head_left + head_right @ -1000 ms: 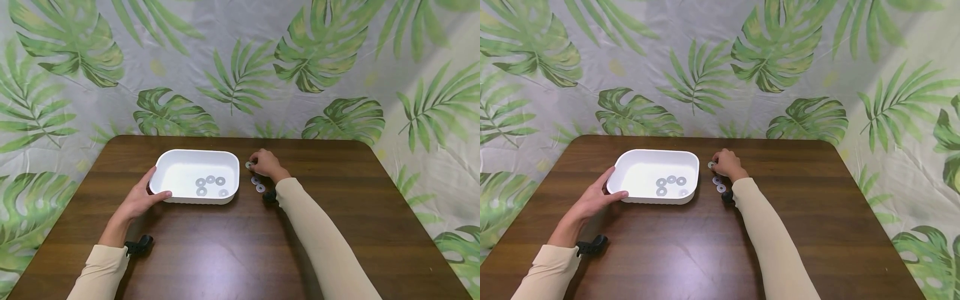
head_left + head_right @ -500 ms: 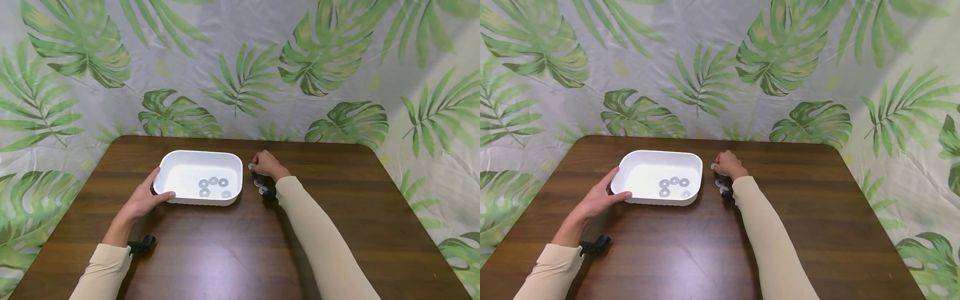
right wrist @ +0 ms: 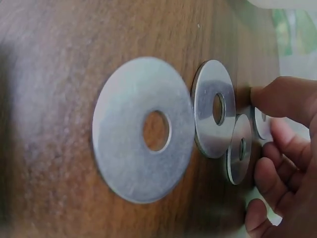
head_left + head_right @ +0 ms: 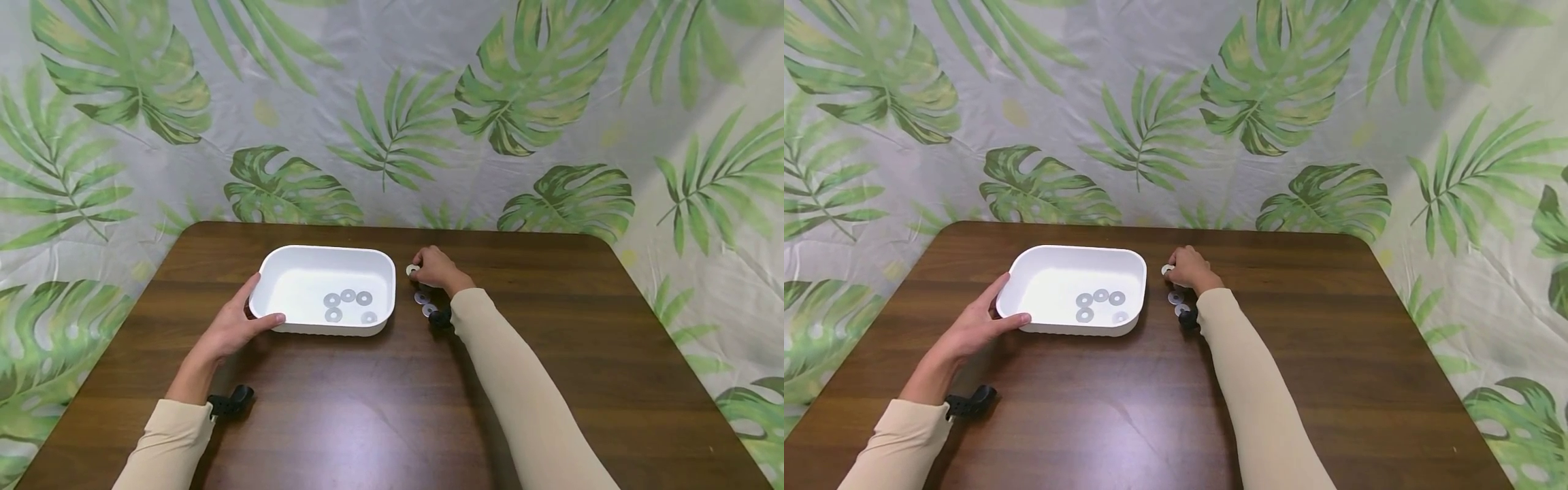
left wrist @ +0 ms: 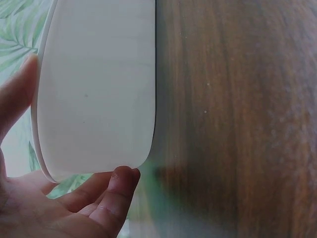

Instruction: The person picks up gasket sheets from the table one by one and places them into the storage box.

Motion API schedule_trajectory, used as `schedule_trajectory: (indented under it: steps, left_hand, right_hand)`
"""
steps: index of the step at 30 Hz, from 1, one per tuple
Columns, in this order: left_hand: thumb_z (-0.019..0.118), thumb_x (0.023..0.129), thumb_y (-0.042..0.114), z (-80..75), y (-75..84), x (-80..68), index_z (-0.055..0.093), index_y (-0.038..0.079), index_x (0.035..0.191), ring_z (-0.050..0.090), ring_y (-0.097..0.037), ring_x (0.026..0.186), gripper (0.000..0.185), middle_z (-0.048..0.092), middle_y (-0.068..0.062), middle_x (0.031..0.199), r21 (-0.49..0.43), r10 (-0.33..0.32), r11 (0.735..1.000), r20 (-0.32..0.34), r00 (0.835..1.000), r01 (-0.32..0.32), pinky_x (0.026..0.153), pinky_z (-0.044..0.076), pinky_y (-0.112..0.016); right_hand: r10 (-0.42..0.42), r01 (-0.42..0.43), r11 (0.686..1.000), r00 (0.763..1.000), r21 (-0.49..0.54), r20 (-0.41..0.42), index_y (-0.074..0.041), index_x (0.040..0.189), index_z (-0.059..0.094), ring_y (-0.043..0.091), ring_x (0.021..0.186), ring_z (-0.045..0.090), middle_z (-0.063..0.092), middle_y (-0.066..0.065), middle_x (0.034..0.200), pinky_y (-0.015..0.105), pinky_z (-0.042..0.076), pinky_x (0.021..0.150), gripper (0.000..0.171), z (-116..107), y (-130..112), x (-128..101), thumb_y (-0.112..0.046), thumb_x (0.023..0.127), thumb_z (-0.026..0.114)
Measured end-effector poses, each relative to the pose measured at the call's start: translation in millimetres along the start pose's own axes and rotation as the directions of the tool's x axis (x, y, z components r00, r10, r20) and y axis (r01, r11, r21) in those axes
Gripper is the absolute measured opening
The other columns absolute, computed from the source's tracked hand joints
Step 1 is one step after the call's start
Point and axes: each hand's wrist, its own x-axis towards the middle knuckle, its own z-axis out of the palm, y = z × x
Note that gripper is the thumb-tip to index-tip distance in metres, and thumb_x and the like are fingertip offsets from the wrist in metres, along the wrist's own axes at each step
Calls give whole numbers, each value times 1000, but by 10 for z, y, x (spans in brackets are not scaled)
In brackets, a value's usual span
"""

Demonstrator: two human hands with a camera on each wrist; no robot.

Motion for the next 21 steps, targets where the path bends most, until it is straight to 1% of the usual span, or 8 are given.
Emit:
schedule_trajectory:
  steps: [4,8,11,15,18,21]
  left_hand:
    - [76,87,34,-3,3,4,1,11,161,24,-44,145,108,16,-31,162,2,-11,1000,5,1000,11,115,25,-58]
    - [76,87,34,-2,12,6,1,10,161,25,-44,144,108,16,-32,161,8,-15,1000,9,1000,15,114,26,-58]
    - [76,86,34,-6,5,6,1,10,161,25,-44,144,108,16,-31,161,-1,-13,1000,8,1000,13,114,25,-58]
    - [76,86,33,-14,-1,-1,1,11,161,25,-43,145,108,16,-30,162,-6,-13,1000,4,1000,13,114,25,-58]
    - [76,87,32,-10,2,0,1,11,161,27,-43,144,107,17,-31,161,-7,-6,1000,4,1000,6,114,27,-57]
    - [75,87,28,-1,-2,11,2,11,161,30,-42,142,106,20,-31,160,-16,2,1000,4,1000,-2,112,28,-55]
  right_hand:
    - [-41,42,998,999,41,-30,-6,109,56,27,97,55,60,13,108,39,45,87,27,24,46,0,-19,88,66]
    - [-87,91,990,996,108,-33,-6,115,53,25,92,54,59,12,104,37,44,85,30,54,121,-1,-16,90,67]
    - [-134,138,981,990,140,-39,-6,124,55,25,93,54,59,12,106,37,44,86,37,62,173,2,-14,90,68]
    - [-197,200,970,980,139,-29,-5,130,58,25,96,56,62,14,108,38,45,87,43,49,210,8,-8,88,67]
    - [-214,212,967,977,139,-1,-6,131,60,26,98,58,65,15,113,38,47,88,43,38,227,8,-5,89,65]
    - [-207,201,969,978,146,24,-7,133,60,27,103,59,65,16,120,39,48,90,42,34,243,3,-7,92,64]
